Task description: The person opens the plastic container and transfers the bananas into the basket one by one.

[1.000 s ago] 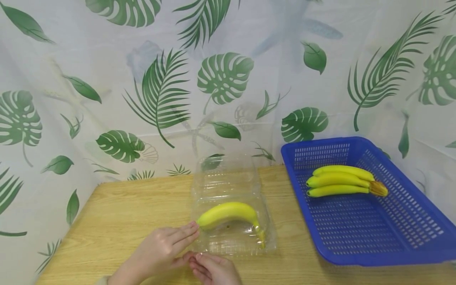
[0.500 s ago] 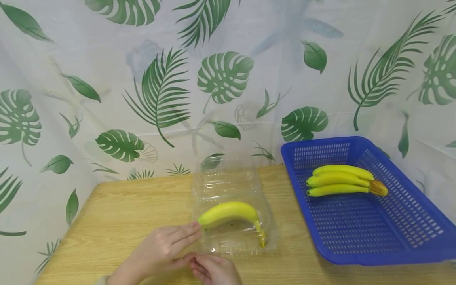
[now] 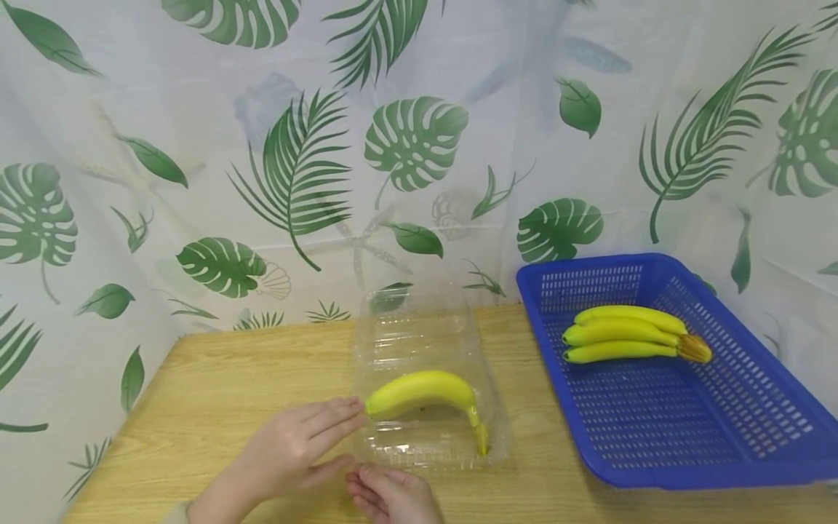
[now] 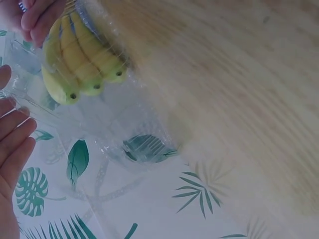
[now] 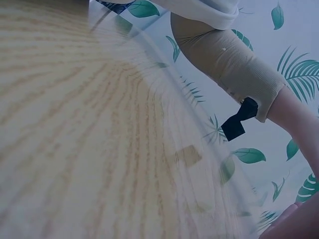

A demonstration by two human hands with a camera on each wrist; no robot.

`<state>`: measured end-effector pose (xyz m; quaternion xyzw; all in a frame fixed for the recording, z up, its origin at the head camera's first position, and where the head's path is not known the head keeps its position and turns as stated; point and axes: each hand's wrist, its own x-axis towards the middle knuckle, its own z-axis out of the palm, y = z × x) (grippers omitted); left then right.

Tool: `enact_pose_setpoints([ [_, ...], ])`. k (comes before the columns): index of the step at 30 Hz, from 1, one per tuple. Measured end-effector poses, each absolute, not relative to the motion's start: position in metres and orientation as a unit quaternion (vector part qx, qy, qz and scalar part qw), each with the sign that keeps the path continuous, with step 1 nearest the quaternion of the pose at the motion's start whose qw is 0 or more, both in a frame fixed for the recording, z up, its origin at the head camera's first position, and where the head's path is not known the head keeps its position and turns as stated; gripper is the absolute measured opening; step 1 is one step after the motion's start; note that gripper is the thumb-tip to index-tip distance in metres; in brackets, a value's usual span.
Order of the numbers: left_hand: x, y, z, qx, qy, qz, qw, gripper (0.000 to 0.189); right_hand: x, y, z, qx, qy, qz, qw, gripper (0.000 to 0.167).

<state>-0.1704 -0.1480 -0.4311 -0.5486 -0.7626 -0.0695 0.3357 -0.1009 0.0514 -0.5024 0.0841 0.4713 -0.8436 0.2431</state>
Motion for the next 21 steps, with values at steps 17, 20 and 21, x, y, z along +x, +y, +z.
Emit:
enact_pose_setpoints([
  [17,-0.18,-0.154,-0.411,-0.534,-0.764,-0.079,0.354,0.045,-0.104,0.05,-0.496,0.106,0.471,-0.836,0.262,0.032],
  [20,-0.182,-0.153,-0.408,-0.529,-0.765,-0.09,0.355,0.047,-0.104,0.05,-0.495,0.104,0.472,-0.835,0.264,0.032],
  [21,-0.183,-0.153,-0.407,-0.528,-0.766,-0.094,0.355,0.048,-0.104,0.05,-0.495,0.103,0.472,-0.835,0.264,0.032],
])
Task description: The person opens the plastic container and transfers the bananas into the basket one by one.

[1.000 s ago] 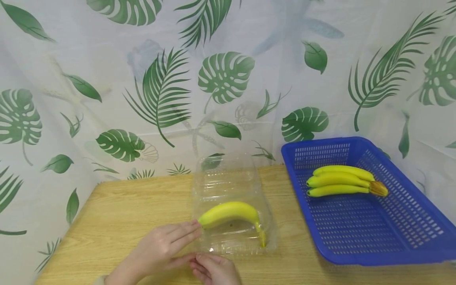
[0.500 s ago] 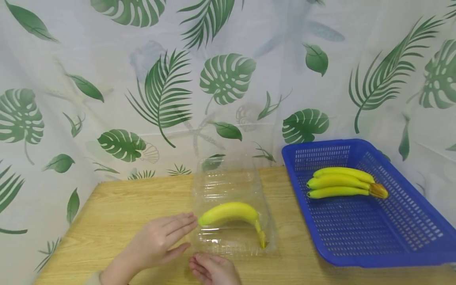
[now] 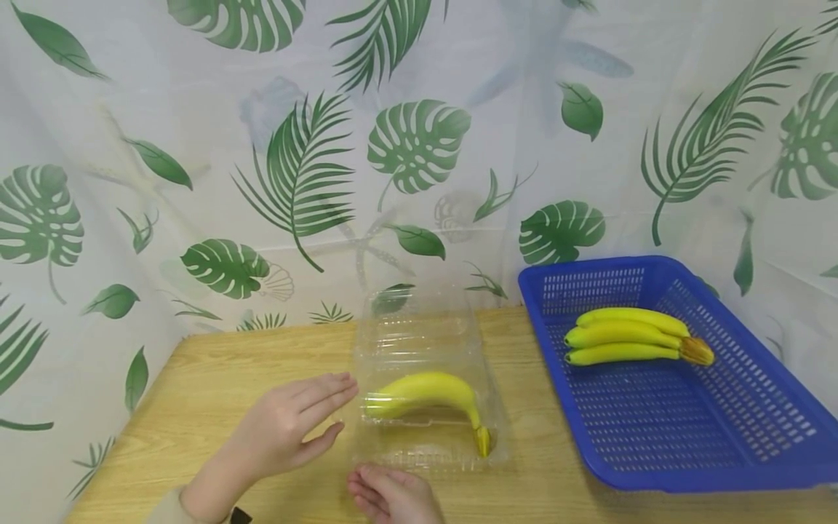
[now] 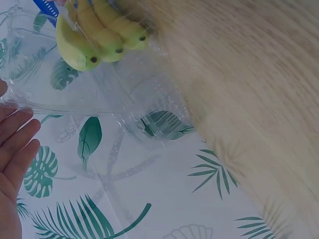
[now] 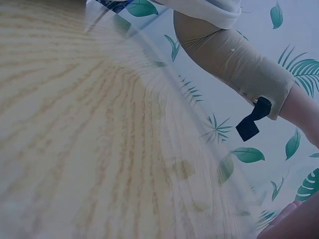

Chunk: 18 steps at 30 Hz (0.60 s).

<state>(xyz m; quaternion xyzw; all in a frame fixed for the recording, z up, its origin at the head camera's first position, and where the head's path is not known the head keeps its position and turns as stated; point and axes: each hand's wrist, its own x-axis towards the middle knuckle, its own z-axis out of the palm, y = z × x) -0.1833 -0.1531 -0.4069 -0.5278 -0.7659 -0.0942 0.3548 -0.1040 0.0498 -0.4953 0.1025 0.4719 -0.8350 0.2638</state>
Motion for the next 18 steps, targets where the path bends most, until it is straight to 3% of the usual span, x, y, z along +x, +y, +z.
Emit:
enact_pose_setpoints([
  [4,-0.187,-0.153,-0.406,-0.519,-0.77,-0.107,0.355,0.044,-0.105,0.05,-0.496,0.098,0.474,-0.835,0.263,0.03],
  [9,-0.193,-0.151,-0.405,-0.509,-0.774,-0.12,0.357,0.053,-0.106,0.05,-0.497,0.102,0.477,-0.832,0.264,0.031],
  [18,-0.205,-0.15,-0.405,-0.483,-0.787,-0.159,0.349,0.038,-0.105,0.049,-0.497,0.103,0.475,-0.834,0.262,0.027],
])
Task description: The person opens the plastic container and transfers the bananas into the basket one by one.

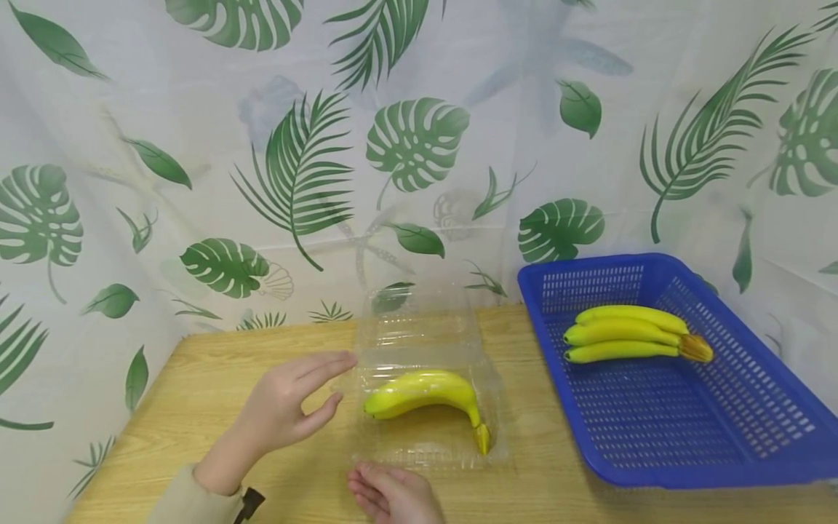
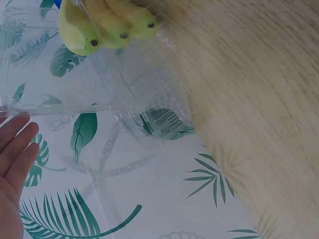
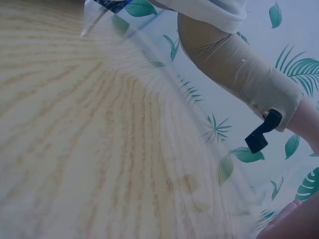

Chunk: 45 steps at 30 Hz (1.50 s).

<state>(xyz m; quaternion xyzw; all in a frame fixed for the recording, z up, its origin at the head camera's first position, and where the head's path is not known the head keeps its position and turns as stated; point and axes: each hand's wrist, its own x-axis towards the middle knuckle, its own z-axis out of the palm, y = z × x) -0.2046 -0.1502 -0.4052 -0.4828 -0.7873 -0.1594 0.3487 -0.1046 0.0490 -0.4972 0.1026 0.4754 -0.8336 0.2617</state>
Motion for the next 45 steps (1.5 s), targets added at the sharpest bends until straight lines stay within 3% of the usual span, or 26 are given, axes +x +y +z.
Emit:
enact_pose_setpoints([
  [13,-0.212,-0.145,-0.405,-0.416,-0.827,-0.257,0.278,0.04,-0.104,0.05,-0.499,0.102,0.471,-0.835,0.267,0.024],
  [45,-0.241,-0.129,-0.406,-0.311,-0.811,-0.465,0.169,0.03,-0.104,0.052,-0.497,0.117,0.467,-0.833,0.271,0.023],
])
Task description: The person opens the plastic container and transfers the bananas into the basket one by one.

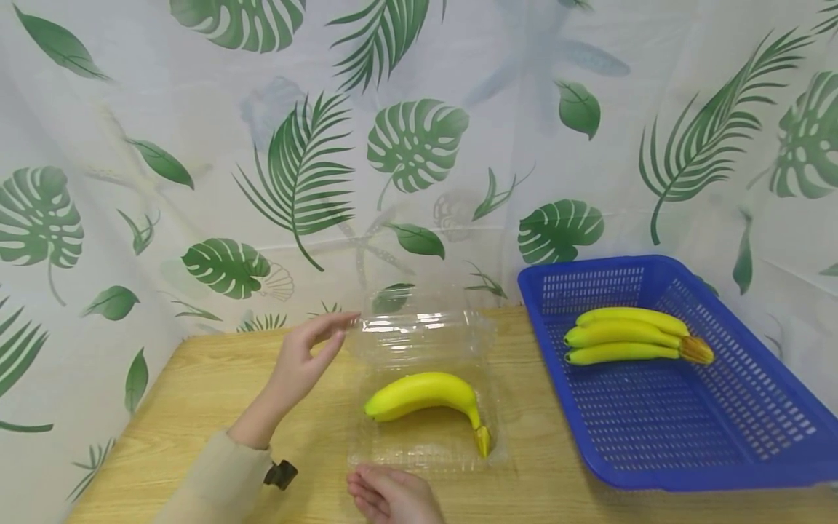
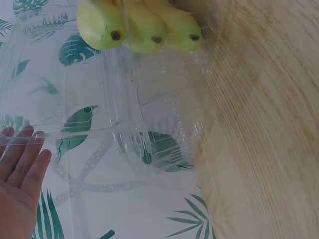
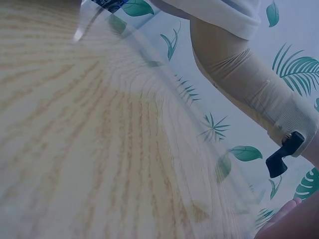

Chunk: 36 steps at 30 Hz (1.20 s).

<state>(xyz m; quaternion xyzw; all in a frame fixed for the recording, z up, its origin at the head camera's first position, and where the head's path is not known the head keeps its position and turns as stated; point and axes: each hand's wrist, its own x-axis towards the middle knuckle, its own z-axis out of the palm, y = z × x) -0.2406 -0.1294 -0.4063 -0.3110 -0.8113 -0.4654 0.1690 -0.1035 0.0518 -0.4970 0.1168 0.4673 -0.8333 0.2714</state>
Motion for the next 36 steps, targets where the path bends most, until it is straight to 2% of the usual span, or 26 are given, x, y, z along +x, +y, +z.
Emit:
enact_pose_setpoints([
  [6,-0.247,-0.126,-0.408,-0.292,-0.806,-0.491,0.152,0.029,-0.104,0.051,-0.497,0.121,0.478,-0.826,0.271,0.031],
  [20,-0.255,-0.118,-0.41,-0.26,-0.778,-0.561,0.114,0.03,-0.104,0.051,-0.498,0.118,0.482,-0.826,0.269,0.03],
  [36,-0.263,-0.117,-0.409,-0.257,-0.782,-0.556,0.115,0.031,-0.104,0.053,-0.497,0.119,0.485,-0.822,0.275,0.027],
])
